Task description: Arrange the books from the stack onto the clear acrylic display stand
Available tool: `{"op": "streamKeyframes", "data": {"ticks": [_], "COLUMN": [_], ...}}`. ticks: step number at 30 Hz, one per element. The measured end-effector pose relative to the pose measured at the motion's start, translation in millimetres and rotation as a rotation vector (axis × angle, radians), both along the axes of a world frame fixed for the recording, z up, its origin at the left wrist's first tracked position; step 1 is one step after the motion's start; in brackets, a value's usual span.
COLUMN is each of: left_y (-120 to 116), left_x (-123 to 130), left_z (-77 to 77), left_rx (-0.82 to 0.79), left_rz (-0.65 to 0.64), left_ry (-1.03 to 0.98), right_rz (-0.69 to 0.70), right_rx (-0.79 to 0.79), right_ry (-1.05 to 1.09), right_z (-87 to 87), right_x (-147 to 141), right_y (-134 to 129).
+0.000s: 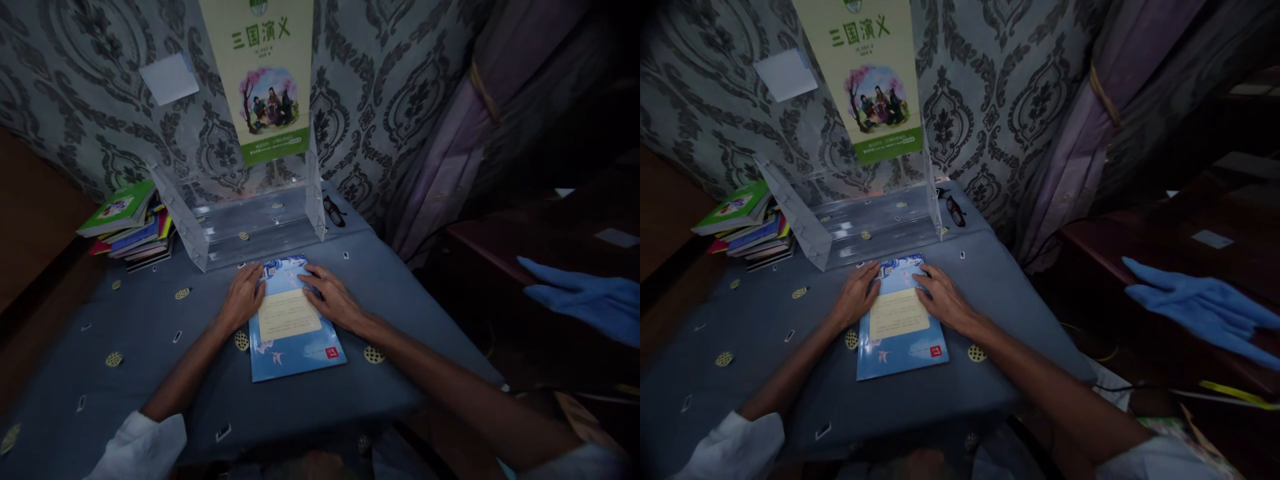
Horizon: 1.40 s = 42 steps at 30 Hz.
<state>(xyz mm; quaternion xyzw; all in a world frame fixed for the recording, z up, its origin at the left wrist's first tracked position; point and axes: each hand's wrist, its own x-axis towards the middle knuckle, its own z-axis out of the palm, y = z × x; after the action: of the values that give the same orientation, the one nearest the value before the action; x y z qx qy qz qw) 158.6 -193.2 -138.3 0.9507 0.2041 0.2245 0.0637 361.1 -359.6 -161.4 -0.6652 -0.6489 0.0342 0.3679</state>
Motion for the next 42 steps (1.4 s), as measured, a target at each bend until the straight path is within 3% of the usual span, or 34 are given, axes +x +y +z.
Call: {"op": "streamKeyframes", "data": {"ticks": [10, 21, 42], "left_y": [-9.9, -3.6, -8.0], "left_x": [39.5, 81.4, 80.8], "left_z": [3.0, 3.4, 5.7], "left_rx": [-0.011, -0.061, -0.080], "left_rz": [-0.124, -0.325, -0.373], "left_ry": [0.089, 0.122, 0.156], "right_rz": [0.002, 0.002, 0.003], "right_rx": [0.001, -0.005, 0.030], "right_ry": [-0.039, -0.040, 0.019], "right_z": [-0.5, 2.9, 2.0], "right_x": [-0.8, -1.4, 5.4], "right_y": [0.4, -0.3, 0.4]}}
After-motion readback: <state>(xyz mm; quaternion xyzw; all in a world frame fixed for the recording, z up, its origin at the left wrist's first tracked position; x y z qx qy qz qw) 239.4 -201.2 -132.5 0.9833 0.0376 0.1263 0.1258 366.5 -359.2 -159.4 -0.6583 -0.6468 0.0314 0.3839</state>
